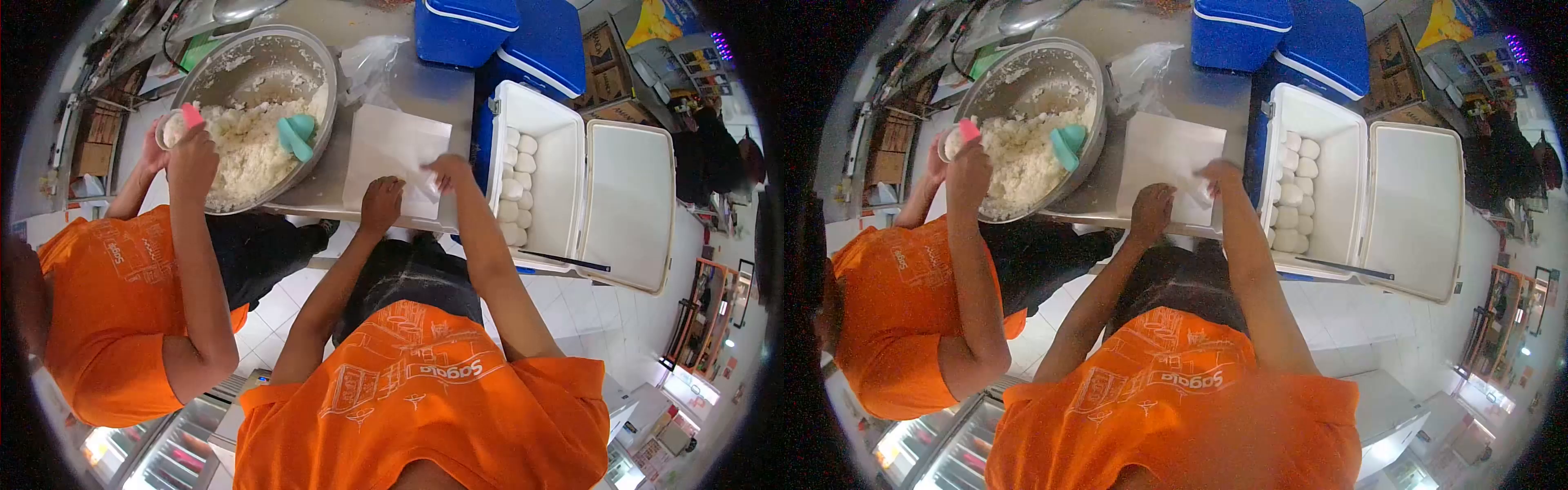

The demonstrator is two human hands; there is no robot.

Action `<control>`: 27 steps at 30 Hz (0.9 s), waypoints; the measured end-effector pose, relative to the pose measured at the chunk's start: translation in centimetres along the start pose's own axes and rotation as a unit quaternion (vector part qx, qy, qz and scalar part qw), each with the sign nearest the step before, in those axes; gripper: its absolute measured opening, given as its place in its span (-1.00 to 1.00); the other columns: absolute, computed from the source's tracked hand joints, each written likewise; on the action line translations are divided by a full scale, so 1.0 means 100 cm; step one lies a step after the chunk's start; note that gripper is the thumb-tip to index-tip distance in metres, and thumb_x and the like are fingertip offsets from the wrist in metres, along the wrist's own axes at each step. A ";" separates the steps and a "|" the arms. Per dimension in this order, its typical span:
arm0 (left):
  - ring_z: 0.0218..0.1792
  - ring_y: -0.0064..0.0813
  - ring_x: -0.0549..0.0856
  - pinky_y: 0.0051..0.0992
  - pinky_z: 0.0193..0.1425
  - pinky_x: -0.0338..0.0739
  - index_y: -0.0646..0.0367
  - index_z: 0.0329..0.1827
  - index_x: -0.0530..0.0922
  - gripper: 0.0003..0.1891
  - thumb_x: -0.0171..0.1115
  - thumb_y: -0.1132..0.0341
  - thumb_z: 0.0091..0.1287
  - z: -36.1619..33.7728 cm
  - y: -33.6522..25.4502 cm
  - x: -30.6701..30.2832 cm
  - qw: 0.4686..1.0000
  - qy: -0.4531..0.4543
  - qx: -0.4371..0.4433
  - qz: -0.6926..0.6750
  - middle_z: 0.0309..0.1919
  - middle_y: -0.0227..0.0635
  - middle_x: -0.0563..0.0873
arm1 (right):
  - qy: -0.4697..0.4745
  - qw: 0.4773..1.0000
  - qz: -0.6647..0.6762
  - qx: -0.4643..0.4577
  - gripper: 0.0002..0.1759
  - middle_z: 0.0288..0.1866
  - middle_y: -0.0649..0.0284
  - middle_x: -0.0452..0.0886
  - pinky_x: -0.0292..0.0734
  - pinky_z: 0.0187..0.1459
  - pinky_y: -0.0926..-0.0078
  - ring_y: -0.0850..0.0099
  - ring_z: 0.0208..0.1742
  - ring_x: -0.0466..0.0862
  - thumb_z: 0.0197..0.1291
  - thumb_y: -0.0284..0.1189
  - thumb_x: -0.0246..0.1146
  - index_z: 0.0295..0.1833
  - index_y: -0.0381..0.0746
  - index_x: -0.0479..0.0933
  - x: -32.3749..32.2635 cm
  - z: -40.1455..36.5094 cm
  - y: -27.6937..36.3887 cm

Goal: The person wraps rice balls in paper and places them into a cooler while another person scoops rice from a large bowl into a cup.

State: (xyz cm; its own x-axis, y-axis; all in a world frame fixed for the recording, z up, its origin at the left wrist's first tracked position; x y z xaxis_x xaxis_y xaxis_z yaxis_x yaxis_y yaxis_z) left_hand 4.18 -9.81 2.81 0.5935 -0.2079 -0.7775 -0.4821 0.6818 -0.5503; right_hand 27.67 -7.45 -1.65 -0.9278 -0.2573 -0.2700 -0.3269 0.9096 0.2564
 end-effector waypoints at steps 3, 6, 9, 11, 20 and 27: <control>0.05 -0.16 0.61 -0.20 0.20 0.47 0.18 -0.02 0.61 -0.75 0.25 0.41 0.23 0.000 -0.004 0.000 0.999 -0.031 0.012 0.018 -0.07 -0.21 0.65 | 0.073 0.994 -0.073 -0.040 -0.38 -0.30 -0.05 0.74 0.68 -0.34 0.27 0.24 -0.41 0.75 0.03 0.07 0.48 -0.36 -0.38 0.65 0.030 0.009 -0.037; 0.05 -0.16 0.61 -0.21 0.17 0.48 0.19 -0.05 0.61 -0.76 0.27 0.40 0.22 0.003 -0.007 0.001 0.999 -0.017 -0.018 0.033 -0.06 -0.20 0.66 | -0.040 0.971 -0.155 -0.180 -0.40 -0.17 -0.07 0.74 0.69 -0.13 0.21 0.15 -0.24 0.77 0.04 0.05 0.45 -0.31 -0.38 0.67 0.027 -0.014 -0.037; 0.06 -0.16 0.61 -0.19 0.17 0.47 0.19 -0.06 0.61 -0.77 0.27 0.40 0.23 0.004 -0.009 0.002 0.999 -0.030 -0.012 0.036 -0.05 -0.17 0.66 | -0.256 0.916 -0.102 -0.293 -0.46 -0.10 -0.05 0.74 0.63 0.04 0.18 0.06 -0.07 0.74 0.05 0.01 0.40 -0.29 -0.33 0.68 0.025 -0.009 -0.020; 0.05 -0.15 0.61 -0.18 0.17 0.46 0.19 -0.06 0.61 -0.77 0.27 0.40 0.22 0.006 -0.013 0.004 0.998 -0.034 -0.016 0.042 -0.04 -0.17 0.66 | -0.338 0.882 0.008 -0.329 -0.50 -0.10 -0.04 0.74 0.59 0.11 0.18 0.04 0.01 0.72 0.06 0.00 0.37 -0.27 -0.30 0.68 0.012 -0.006 -0.011; 0.04 -0.15 0.62 -0.17 0.20 0.44 0.18 -0.06 0.62 -0.76 0.27 0.42 0.20 0.008 -0.014 0.005 0.997 -0.040 -0.045 0.052 -0.05 -0.16 0.66 | -0.243 0.861 -0.138 -0.426 -0.55 0.05 0.15 0.71 0.59 0.11 0.20 0.18 0.09 0.69 -0.02 -0.06 0.41 -0.05 -0.07 0.69 -0.026 0.007 0.056; 0.33 -0.17 0.42 0.04 0.32 0.26 0.00 0.13 0.57 -0.59 0.31 0.38 0.17 0.034 -0.023 -0.017 0.977 -0.089 -0.072 0.181 0.20 -0.28 0.53 | -0.255 0.752 -0.278 -0.541 -0.82 -0.18 0.11 0.70 0.61 -0.12 0.11 0.08 -0.15 0.71 0.14 -0.37 0.23 -0.25 -0.24 0.65 0.018 -0.038 0.044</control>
State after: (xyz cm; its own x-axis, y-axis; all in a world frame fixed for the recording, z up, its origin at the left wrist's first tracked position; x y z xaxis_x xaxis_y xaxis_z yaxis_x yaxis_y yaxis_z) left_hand 6.48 -8.63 6.41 0.4629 0.1628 -0.8713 -0.7596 0.5794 -0.2953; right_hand 23.84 -5.17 2.48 -0.4951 -0.0904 -0.8641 -0.8490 -0.1610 0.5033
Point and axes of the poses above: each hand's wrist, its own z-axis towards the middle knuckle, its own x-axis out of the palm, y = z × x, the point moved 2 cm from there along z, towards the middle knuckle
